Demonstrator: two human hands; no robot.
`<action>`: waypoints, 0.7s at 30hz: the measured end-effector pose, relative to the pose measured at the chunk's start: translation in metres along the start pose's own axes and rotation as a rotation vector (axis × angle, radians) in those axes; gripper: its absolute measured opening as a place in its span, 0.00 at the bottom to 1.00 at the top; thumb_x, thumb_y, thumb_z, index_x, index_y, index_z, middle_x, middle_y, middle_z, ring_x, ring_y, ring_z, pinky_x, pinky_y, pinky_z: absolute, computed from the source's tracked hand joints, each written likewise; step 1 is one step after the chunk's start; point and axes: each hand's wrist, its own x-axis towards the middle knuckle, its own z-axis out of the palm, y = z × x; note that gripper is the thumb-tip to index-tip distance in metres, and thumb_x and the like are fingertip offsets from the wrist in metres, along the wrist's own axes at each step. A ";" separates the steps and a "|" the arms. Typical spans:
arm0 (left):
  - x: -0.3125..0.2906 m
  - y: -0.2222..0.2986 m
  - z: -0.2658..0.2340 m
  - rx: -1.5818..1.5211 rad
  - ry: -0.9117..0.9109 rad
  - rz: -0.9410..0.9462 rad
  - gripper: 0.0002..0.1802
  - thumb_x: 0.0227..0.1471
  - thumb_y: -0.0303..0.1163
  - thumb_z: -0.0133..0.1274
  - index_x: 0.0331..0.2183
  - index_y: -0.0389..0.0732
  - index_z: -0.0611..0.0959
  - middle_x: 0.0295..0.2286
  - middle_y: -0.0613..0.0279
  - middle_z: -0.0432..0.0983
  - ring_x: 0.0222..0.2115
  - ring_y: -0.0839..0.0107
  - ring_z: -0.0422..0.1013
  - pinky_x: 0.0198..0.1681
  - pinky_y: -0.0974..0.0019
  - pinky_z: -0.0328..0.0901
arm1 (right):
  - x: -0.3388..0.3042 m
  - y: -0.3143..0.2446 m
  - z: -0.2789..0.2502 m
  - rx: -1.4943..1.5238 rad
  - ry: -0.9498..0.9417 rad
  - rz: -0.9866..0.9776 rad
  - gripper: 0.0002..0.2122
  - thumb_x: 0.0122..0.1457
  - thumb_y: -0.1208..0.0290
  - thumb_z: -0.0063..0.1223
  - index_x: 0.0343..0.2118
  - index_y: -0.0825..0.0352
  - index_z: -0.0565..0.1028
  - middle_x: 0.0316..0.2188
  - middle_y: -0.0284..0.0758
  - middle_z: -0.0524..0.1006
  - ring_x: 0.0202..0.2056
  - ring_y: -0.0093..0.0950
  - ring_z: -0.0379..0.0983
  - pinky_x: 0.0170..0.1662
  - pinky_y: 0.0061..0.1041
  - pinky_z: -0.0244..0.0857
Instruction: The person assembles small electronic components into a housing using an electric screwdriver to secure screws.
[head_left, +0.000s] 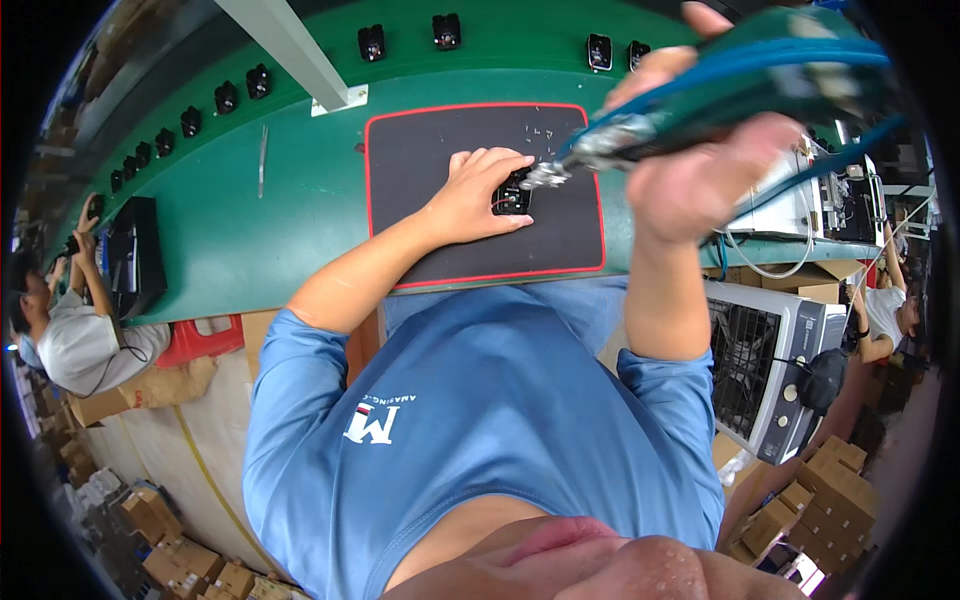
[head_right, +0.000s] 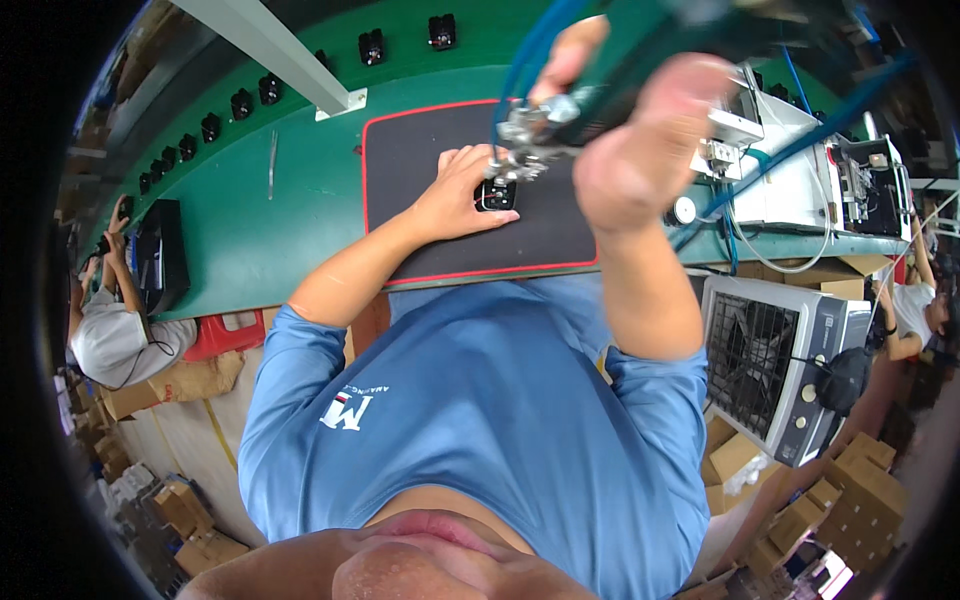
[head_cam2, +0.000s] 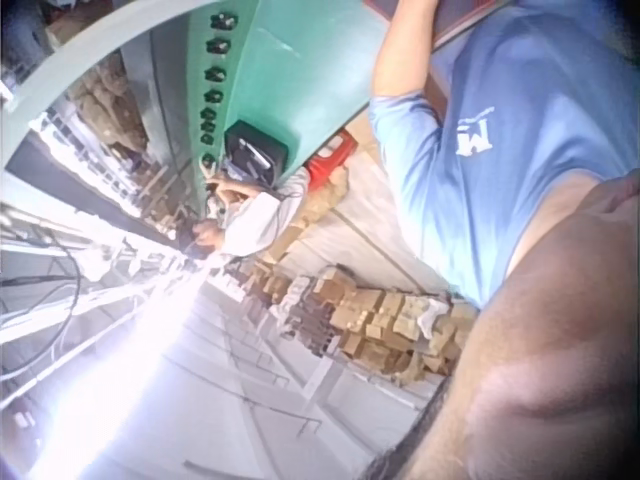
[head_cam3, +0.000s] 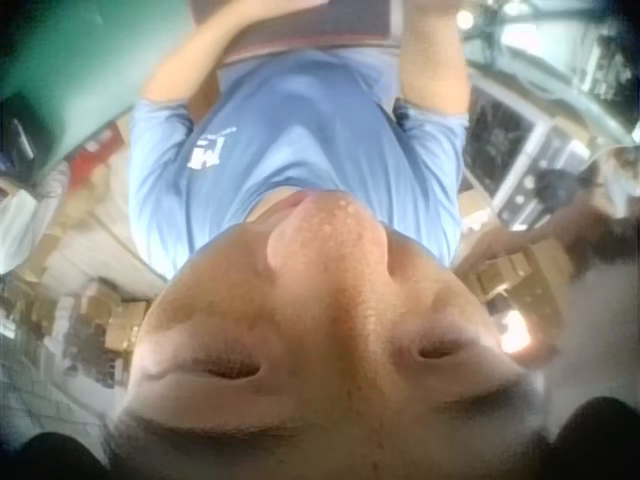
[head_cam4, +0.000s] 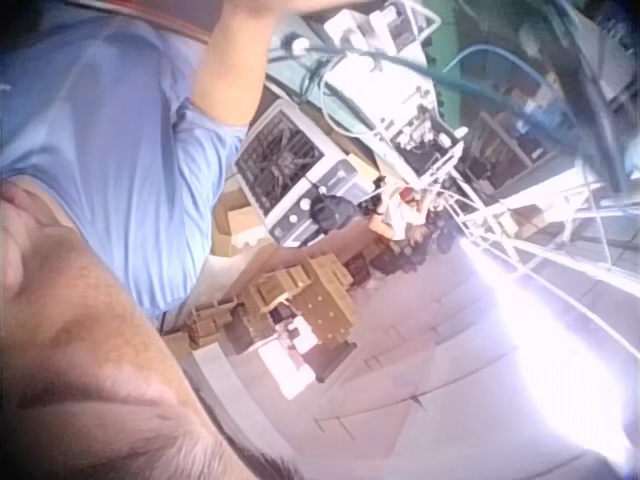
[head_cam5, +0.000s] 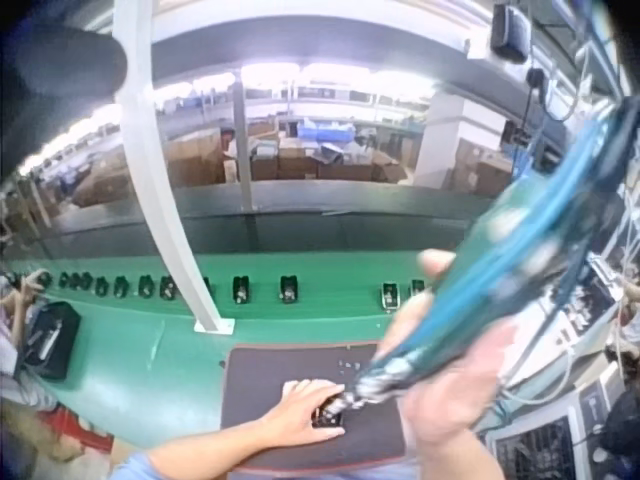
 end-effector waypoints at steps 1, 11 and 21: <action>0.002 0.001 -0.004 0.017 0.003 0.006 0.46 0.39 0.45 0.71 0.58 0.44 0.70 0.51 0.55 0.68 0.54 0.57 0.63 0.55 0.53 0.53 | 0.008 -0.016 -0.005 0.016 0.043 0.071 0.47 0.57 0.25 0.29 0.56 0.74 0.64 0.26 0.36 0.73 0.24 0.25 0.70 0.26 0.24 0.67; 0.136 -0.058 -0.046 0.309 0.163 -0.124 0.42 0.42 0.39 0.66 0.58 0.40 0.69 0.53 0.54 0.66 0.56 0.58 0.64 0.58 0.47 0.53 | -0.077 0.014 -0.068 -0.032 0.106 0.187 0.41 0.59 0.32 0.44 0.52 0.75 0.67 0.21 0.35 0.72 0.20 0.22 0.71 0.21 0.18 0.63; 0.206 -0.108 -0.027 0.563 0.109 -0.306 0.49 0.41 0.39 0.68 0.62 0.43 0.65 0.57 0.55 0.62 0.60 0.56 0.59 0.62 0.46 0.50 | -0.100 0.011 -0.115 0.033 0.078 0.289 0.43 0.54 0.33 0.53 0.51 0.78 0.67 0.23 0.37 0.73 0.22 0.22 0.72 0.22 0.17 0.65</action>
